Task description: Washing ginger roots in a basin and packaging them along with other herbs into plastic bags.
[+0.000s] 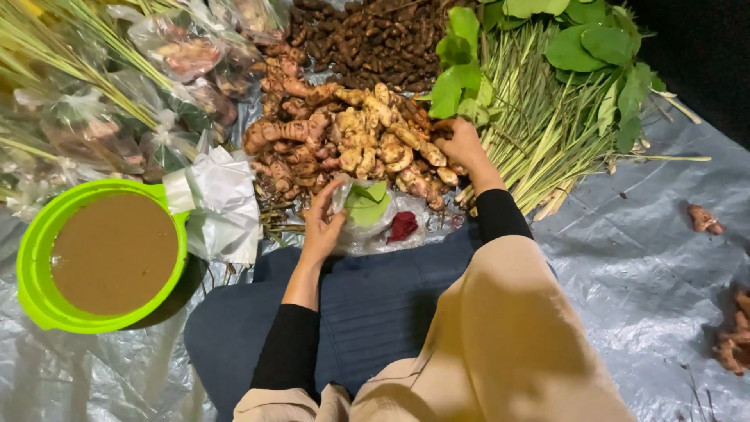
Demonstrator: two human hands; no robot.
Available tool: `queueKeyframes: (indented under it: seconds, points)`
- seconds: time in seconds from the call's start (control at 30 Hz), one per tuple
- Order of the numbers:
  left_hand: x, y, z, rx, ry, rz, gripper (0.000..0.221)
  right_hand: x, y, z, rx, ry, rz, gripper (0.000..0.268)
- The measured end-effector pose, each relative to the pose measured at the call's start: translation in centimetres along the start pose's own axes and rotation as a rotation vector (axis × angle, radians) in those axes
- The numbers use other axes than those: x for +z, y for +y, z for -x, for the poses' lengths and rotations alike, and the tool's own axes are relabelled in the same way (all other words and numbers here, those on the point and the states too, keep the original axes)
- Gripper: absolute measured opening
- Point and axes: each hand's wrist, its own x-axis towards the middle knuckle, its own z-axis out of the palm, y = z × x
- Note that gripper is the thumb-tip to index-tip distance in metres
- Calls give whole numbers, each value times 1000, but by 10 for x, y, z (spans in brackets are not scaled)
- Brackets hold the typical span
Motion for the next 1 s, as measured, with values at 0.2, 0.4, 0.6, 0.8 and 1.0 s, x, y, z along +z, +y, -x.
queueKeyframes:
  seconds: [0.2,0.4,0.6,0.8,1.0]
  points:
    - [0,7,6,35,15,-32,61,0,14,7,-192,24,211,34]
    - [0,13,7,90,35,-71,64,12,13,14,-185,24,411,35]
    - [-5,17,10,58,20,-94,65,-14,-53,32,-212,226,136,29]
    - [-9,14,9,70,8,-188,66,-5,-141,93,-285,-48,-355,31]
    - [-5,14,13,85,24,-204,66,66,-159,110,-504,-202,-223,36]
